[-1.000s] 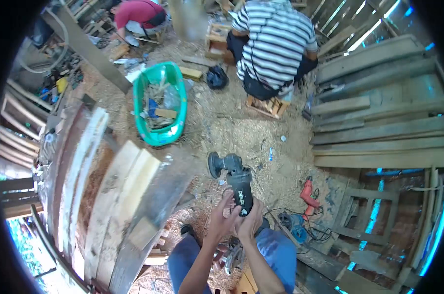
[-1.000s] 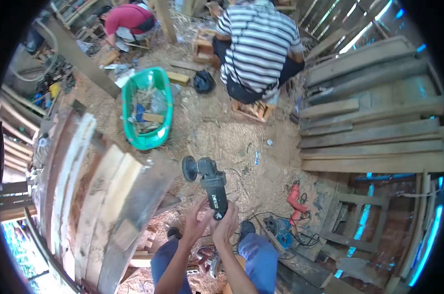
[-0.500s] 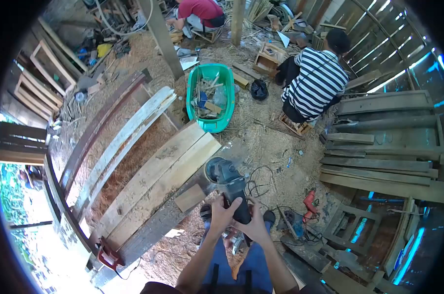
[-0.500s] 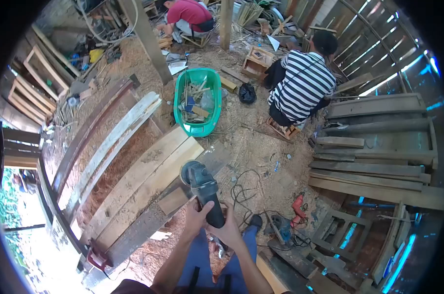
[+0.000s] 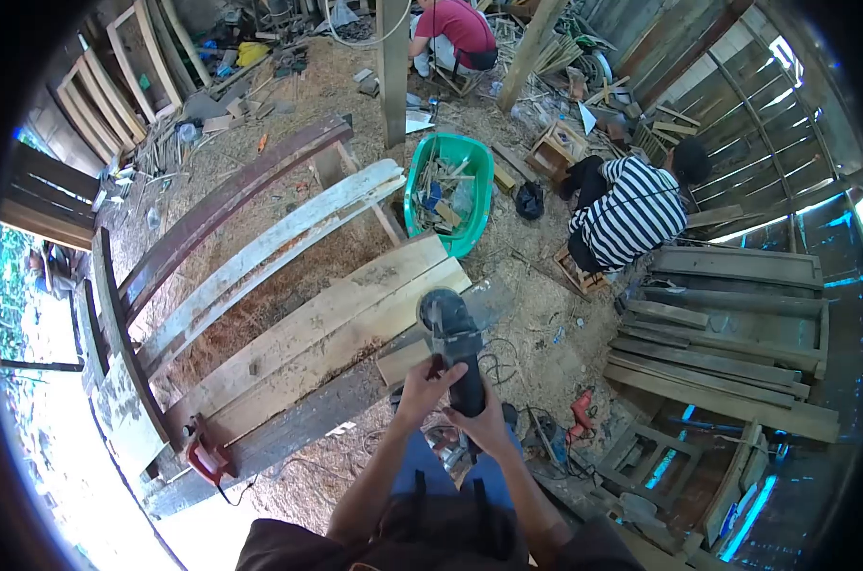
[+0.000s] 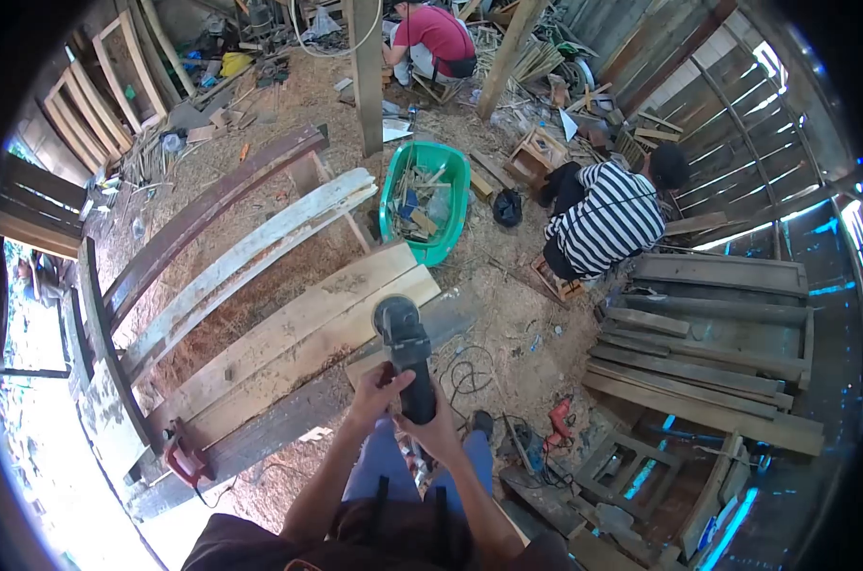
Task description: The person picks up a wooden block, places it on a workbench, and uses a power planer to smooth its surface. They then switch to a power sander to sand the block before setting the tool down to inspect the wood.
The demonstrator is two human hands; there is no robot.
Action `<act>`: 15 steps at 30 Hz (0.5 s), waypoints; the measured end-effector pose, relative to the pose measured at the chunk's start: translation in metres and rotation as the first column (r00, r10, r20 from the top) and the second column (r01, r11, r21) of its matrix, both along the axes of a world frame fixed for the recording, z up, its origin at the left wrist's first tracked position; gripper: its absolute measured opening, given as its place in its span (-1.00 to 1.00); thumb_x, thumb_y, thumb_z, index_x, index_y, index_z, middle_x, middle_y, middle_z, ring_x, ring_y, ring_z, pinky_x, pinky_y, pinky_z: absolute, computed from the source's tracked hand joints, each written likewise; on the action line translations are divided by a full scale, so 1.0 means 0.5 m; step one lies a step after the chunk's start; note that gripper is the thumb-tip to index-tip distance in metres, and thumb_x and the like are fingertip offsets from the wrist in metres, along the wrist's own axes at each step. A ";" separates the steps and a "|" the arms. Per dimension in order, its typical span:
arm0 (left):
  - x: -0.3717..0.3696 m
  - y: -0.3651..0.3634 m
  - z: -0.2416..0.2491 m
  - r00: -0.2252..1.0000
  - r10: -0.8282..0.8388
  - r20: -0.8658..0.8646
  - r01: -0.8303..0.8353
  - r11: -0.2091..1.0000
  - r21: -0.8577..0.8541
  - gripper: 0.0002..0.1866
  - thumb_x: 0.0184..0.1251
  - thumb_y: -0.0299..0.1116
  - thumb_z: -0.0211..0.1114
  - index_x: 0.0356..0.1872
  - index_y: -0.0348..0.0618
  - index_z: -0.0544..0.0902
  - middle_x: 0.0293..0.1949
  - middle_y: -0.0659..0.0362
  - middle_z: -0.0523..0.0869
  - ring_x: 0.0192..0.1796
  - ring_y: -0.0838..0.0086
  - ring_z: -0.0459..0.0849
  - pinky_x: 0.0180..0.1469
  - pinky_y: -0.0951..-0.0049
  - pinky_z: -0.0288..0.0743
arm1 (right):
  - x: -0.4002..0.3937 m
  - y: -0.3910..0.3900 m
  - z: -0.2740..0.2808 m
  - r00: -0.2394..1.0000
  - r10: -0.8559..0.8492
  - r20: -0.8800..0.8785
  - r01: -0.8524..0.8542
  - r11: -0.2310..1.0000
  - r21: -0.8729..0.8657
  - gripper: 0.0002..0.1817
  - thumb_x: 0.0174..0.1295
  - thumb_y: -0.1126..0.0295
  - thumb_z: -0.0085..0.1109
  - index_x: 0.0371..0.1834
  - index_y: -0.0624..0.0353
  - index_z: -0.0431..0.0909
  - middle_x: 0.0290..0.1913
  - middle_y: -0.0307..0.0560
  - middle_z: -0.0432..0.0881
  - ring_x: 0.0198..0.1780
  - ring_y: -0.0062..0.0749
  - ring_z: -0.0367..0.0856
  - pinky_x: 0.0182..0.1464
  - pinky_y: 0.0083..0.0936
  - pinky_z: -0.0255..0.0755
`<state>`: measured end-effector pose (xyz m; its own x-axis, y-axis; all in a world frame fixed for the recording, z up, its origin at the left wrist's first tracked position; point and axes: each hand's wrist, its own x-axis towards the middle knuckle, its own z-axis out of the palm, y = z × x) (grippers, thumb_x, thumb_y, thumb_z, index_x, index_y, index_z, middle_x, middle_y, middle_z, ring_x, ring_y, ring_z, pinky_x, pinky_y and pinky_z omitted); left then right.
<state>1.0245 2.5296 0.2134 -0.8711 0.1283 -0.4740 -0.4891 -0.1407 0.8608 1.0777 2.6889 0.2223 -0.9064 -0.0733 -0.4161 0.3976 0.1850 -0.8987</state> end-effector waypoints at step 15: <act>0.070 0.109 0.121 0.947 0.238 -0.218 -0.241 0.971 0.014 -0.57 0.76 -0.15 0.15 0.19 -0.39 0.70 -0.02 0.07 0.86 0.04 0.57 0.74 0.16 0.44 0.56 | -0.120 0.170 0.106 0.829 0.174 0.531 0.285 0.685 -0.671 -0.51 0.47 0.01 0.23 0.14 0.24 0.51 -0.24 -0.04 0.69 -0.37 -0.27 0.74 -0.30 -0.33 0.69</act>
